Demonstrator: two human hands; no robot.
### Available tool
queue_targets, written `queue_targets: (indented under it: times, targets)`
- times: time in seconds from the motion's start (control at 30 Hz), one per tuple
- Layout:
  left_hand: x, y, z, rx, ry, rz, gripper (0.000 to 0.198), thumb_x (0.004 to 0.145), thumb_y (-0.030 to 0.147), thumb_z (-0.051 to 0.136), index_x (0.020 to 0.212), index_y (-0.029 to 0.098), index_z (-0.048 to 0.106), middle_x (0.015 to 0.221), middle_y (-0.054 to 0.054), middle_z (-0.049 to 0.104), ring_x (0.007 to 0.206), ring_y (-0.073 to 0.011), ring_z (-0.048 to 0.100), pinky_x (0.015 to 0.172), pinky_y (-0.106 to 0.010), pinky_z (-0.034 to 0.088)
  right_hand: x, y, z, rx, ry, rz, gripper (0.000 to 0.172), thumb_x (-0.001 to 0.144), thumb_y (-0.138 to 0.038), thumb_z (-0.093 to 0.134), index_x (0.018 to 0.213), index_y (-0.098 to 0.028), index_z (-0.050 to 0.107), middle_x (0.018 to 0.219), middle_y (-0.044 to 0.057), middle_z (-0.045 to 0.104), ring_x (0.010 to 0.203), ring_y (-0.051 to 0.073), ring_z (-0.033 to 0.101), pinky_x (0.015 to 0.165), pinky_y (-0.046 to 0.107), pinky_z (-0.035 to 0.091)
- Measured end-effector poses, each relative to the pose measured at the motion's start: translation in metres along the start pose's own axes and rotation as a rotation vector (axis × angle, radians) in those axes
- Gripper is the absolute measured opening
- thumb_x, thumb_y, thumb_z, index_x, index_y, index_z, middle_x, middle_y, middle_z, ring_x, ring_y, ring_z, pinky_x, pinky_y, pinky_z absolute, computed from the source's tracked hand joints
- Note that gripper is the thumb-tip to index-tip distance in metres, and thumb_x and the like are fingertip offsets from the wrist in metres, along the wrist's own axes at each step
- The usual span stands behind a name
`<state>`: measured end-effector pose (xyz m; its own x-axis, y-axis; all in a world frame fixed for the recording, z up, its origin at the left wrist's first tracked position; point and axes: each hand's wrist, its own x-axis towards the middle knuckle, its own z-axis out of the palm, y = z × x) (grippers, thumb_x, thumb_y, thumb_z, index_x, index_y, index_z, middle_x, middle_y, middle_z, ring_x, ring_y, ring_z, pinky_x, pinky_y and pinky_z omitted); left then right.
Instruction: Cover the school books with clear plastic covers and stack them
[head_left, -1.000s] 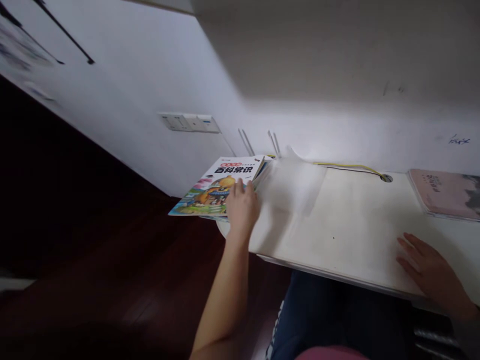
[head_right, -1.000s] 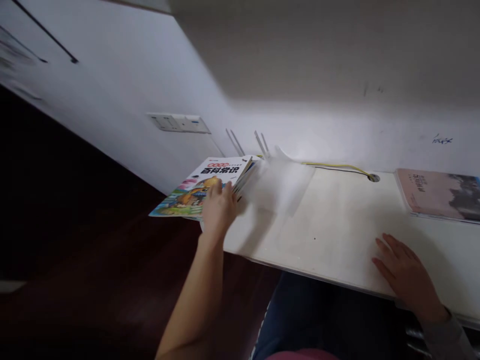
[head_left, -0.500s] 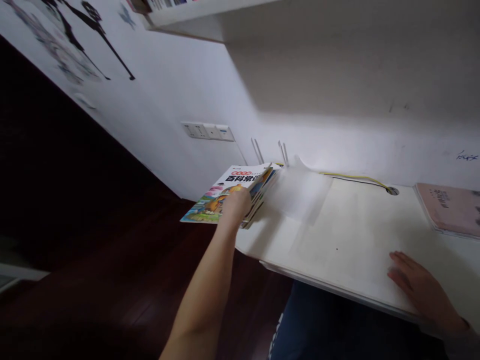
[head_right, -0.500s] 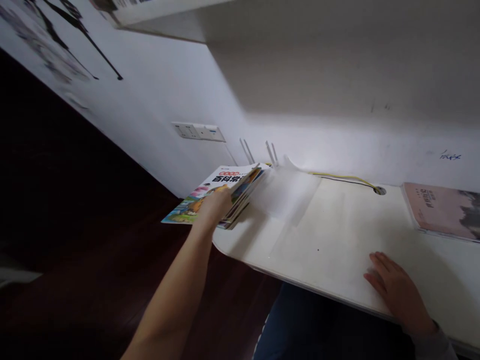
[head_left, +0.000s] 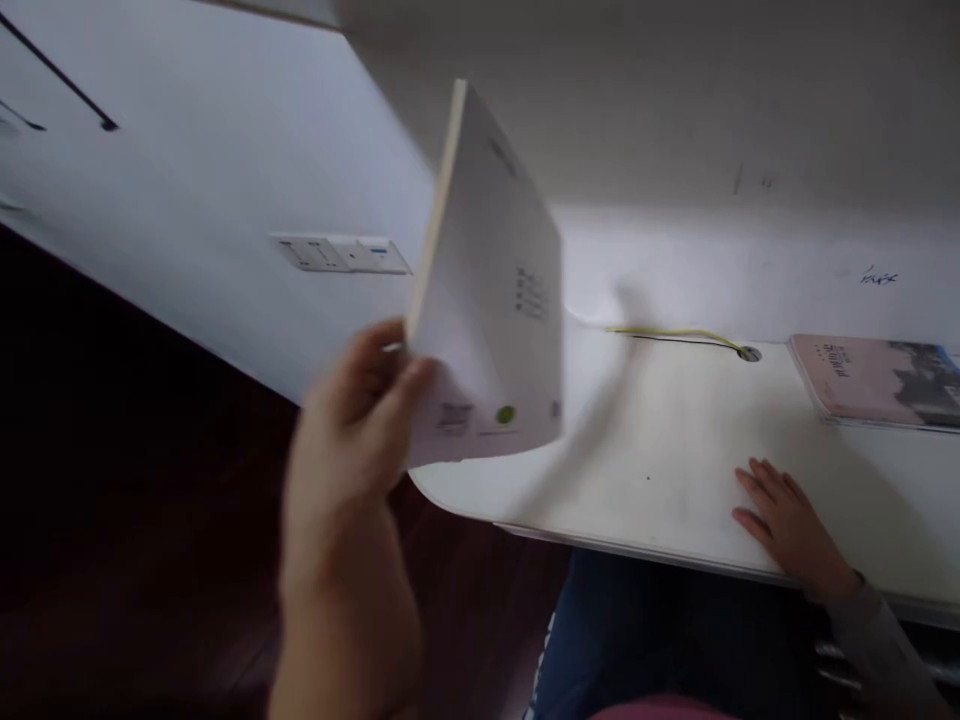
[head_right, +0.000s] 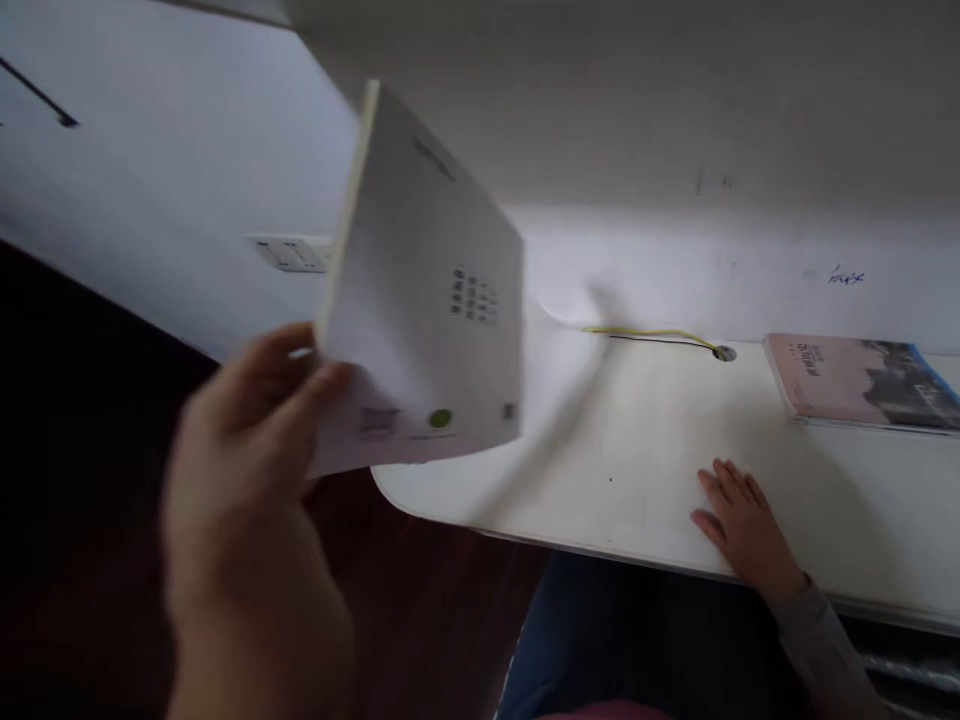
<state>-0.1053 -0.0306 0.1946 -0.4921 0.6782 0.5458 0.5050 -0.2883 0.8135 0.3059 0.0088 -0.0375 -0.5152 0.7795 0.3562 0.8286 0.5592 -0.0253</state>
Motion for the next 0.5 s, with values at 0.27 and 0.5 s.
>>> queue_targets:
  times: [0.27, 0.5]
  targets:
    - [-0.075, -0.054, 0.127, -0.664, -0.556, -0.587, 0.052, 0.069, 0.04, 0.064, 0.115, 0.018, 0.053, 0.081, -0.004, 0.068, 0.06, -0.0156, 0.062, 0.053, -0.025, 0.048, -0.004, -0.002, 0.004, -0.06, -0.003, 0.017, 0.045, 0.093, -0.04, 0.037, 0.129, -0.015, 0.049, 0.138, 0.016, 0.046, 0.128, 0.028, 0.041, 0.1, 0.046, 0.037]
    - [-0.104, -0.113, 0.13, -0.355, -0.627, -0.657, 0.044, 0.078, 0.038, 0.053, 0.115, 0.014, 0.054, 0.082, -0.005, 0.068, 0.068, -0.0185, 0.063, 0.06, -0.03, 0.049, -0.005, -0.002, 0.004, -0.059, 0.027, 0.01, 0.043, 0.093, -0.031, 0.033, 0.131, -0.018, 0.048, 0.138, 0.014, 0.046, 0.128, 0.027, 0.041, 0.101, 0.046, 0.036]
